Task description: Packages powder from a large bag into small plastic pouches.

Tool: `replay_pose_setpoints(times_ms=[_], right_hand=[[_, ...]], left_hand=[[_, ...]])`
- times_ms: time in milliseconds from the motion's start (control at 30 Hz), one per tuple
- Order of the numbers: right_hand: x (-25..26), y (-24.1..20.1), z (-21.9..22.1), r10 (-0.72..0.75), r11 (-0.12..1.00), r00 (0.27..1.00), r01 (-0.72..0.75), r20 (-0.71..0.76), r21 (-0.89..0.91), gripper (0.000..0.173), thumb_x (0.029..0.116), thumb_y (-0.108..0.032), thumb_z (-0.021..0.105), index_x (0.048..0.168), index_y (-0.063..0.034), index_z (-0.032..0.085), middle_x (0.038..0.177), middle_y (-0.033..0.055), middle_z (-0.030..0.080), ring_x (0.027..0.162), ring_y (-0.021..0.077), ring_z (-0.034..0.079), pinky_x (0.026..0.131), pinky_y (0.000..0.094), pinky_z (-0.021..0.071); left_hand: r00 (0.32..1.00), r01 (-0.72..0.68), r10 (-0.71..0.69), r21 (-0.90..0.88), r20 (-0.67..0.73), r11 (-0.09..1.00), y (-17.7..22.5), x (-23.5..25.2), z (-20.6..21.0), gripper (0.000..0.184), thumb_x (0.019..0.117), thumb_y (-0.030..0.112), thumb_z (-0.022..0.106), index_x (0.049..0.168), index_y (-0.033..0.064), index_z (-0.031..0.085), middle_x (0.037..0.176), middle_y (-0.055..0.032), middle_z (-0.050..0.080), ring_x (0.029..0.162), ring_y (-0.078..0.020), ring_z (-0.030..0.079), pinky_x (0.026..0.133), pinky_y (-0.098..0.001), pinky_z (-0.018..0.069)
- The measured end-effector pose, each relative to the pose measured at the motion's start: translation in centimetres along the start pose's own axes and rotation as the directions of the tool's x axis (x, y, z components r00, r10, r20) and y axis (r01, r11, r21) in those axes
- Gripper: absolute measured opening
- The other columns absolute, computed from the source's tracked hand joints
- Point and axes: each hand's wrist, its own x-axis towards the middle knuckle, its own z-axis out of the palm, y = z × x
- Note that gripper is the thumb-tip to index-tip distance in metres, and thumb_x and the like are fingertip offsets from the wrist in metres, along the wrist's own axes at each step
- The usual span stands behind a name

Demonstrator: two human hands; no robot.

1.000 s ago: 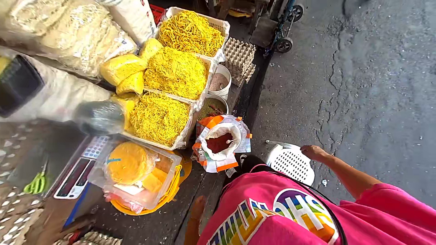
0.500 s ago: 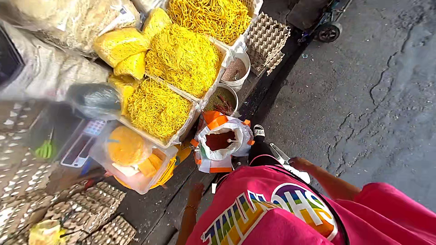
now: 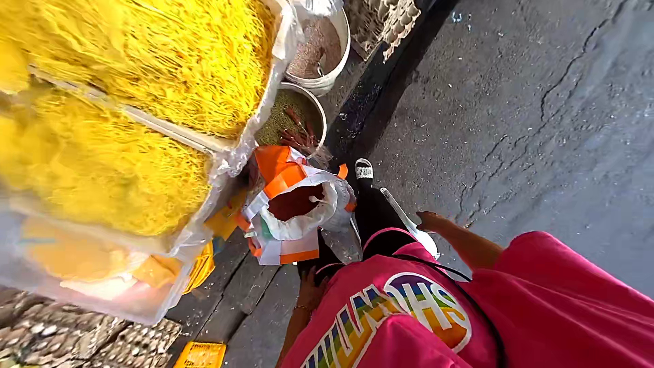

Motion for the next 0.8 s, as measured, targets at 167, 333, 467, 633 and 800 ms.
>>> replay_pose_setpoints(times_ms=[167,333,467,633,800], right_hand=[[2.4,0.0,2.6,0.099,0.995,0.991,-0.098,0.089,-0.016,0.087,0.0892,-0.033,0.078,0.159,-0.0066,0.035,0.154,0.0299,0.044,0.143,0.0485,0.042,0.113,0.0683,0.035],[4.7,1.5,6.0,0.197,0.98,0.972,-0.2,0.127,0.01,0.115,0.0803,-0.038,0.087,0.164,-0.0045,0.016,0.159,0.0327,0.033,0.145,0.0533,0.034,0.113,0.0695,0.0335],[6.1,2.2,8.0,0.217,0.973,0.968,-0.224,0.126,0.046,0.117,0.0768,-0.035,0.09,0.164,-0.0048,0.018,0.163,0.0279,0.029,0.148,0.0508,0.031,0.114,0.0681,0.0344],[7.8,1.7,7.5,0.209,0.973,0.967,-0.22,0.143,0.067,0.106,0.0785,-0.024,0.089,0.161,-0.0033,0.025,0.152,0.0295,0.045,0.14,0.0471,0.045,0.112,0.0641,0.0387],[7.5,-0.6,7.1,0.061,0.996,0.989,-0.069,0.131,0.057,0.104,0.0788,-0.03,0.09,0.159,-0.0022,0.03,0.155,0.0299,0.041,0.14,0.047,0.046,0.112,0.0641,0.039]], left_hand=[[0.986,0.118,-0.13,0.116,0.1,0.986,1.4,-0.3,-2.2,0.085,0.0952,0.048,0.068,0.16,0.0062,0.033,0.166,-0.0348,0.005,0.151,-0.0573,0.014,0.122,-0.0618,0.0208],[0.997,0.064,-0.068,0.154,0.022,0.986,0.8,-0.7,-2.5,0.083,0.094,0.042,0.071,0.158,0.0022,0.036,0.162,-0.041,0.007,0.146,-0.0656,0.015,0.12,-0.0665,0.0175],[0.999,0.046,-0.049,0.2,0.007,0.979,-0.3,-0.4,-2.8,0.086,0.0947,0.044,0.069,0.159,0.0023,0.032,0.162,-0.0408,0.003,0.145,-0.0676,0.012,0.119,-0.0701,0.0159],[0.998,0.041,-0.033,0.198,-0.045,0.979,-1.2,0.0,-2.3,0.088,0.0927,0.044,0.072,0.159,0.0017,0.033,0.162,-0.0413,0.004,0.144,-0.069,0.011,0.118,-0.0722,0.014],[0.985,0.006,0.031,0.215,-0.171,0.977,-2.7,0.2,-0.4,0.089,0.0896,0.047,0.073,0.157,0.0012,0.037,0.16,-0.0441,0.008,0.14,-0.0739,0.014,0.113,-0.0767,0.0192]])
